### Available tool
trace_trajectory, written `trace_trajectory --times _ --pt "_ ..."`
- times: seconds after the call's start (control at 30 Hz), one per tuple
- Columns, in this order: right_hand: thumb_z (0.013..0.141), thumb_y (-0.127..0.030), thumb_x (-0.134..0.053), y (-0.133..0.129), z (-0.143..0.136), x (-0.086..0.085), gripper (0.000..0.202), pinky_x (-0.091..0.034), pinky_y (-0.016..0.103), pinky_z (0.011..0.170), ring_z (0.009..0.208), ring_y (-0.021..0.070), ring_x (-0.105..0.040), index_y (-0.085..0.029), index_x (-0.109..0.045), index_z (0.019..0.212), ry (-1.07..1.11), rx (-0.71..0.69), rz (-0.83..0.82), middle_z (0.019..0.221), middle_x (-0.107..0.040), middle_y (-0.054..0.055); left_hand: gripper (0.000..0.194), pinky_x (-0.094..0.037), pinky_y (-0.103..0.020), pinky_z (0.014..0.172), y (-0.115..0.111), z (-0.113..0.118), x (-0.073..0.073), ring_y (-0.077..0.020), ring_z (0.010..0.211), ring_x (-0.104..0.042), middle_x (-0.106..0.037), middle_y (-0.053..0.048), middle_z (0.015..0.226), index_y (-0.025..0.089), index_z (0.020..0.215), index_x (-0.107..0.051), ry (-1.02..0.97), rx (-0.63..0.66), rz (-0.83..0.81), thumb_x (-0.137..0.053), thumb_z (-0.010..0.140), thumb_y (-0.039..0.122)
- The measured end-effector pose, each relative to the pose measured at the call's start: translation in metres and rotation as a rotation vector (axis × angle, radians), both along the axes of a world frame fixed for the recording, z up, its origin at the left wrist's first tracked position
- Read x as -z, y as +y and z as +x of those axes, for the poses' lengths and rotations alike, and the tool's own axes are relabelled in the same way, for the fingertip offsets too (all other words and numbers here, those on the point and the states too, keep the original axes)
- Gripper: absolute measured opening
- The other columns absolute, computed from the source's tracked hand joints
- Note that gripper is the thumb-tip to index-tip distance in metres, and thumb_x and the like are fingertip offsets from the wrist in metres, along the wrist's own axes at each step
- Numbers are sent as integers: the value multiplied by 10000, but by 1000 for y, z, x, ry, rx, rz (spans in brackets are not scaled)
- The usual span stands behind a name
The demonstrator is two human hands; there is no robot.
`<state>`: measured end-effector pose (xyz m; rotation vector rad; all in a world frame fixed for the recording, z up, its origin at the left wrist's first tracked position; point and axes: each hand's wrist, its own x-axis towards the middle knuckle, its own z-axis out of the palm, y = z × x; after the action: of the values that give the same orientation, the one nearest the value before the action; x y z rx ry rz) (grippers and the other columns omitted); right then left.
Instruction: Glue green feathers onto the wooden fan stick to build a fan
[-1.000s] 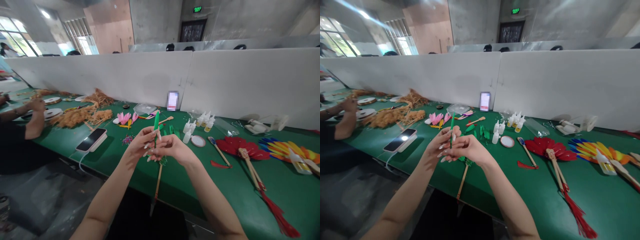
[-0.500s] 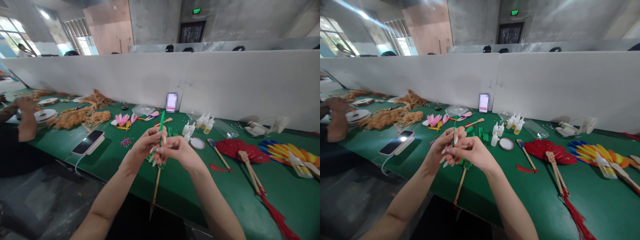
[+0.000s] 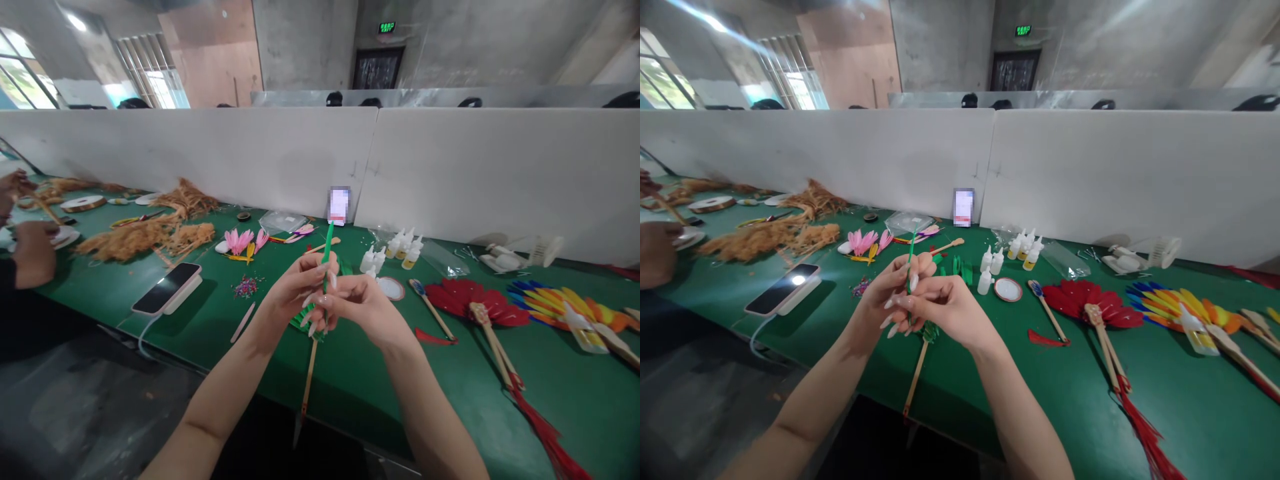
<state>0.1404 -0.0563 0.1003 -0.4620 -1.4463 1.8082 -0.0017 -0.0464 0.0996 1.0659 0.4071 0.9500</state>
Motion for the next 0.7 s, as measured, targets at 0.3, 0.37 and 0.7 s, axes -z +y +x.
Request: trace_trajectory --times 0.3,0.37,0.7 --pt "669 -327 -791 -14 2 -9 200 -531 237 537 585 132 -651 -181 -737 794 -159 42 60 680 -710 25 344 -237 -141 309 -5 -6 1 10 335 -280 -443 52 517 144 575 -566 -30 -165 33 -765 667 409" --pt "729 -374 -735 -20 2 -9 197 -514 255 533 609 152 -653 -183 -732 779 -248 177 174 698 -709 35 344 -270 -143 328 -9 -6 -2 -5 367 -332 -480 42 537 144 589 -566 6 -214 51 -759 675 416" --pt "962 -279 -396 -27 6 -6 359 -251 242 450 475 93 -496 -154 -642 732 -816 709 1289 610 -612 31 322 -407 -137 448 -27 -6 -9 -45 561 -464 -451 39 624 150 547 -537 196 -642 229 -782 665 322"
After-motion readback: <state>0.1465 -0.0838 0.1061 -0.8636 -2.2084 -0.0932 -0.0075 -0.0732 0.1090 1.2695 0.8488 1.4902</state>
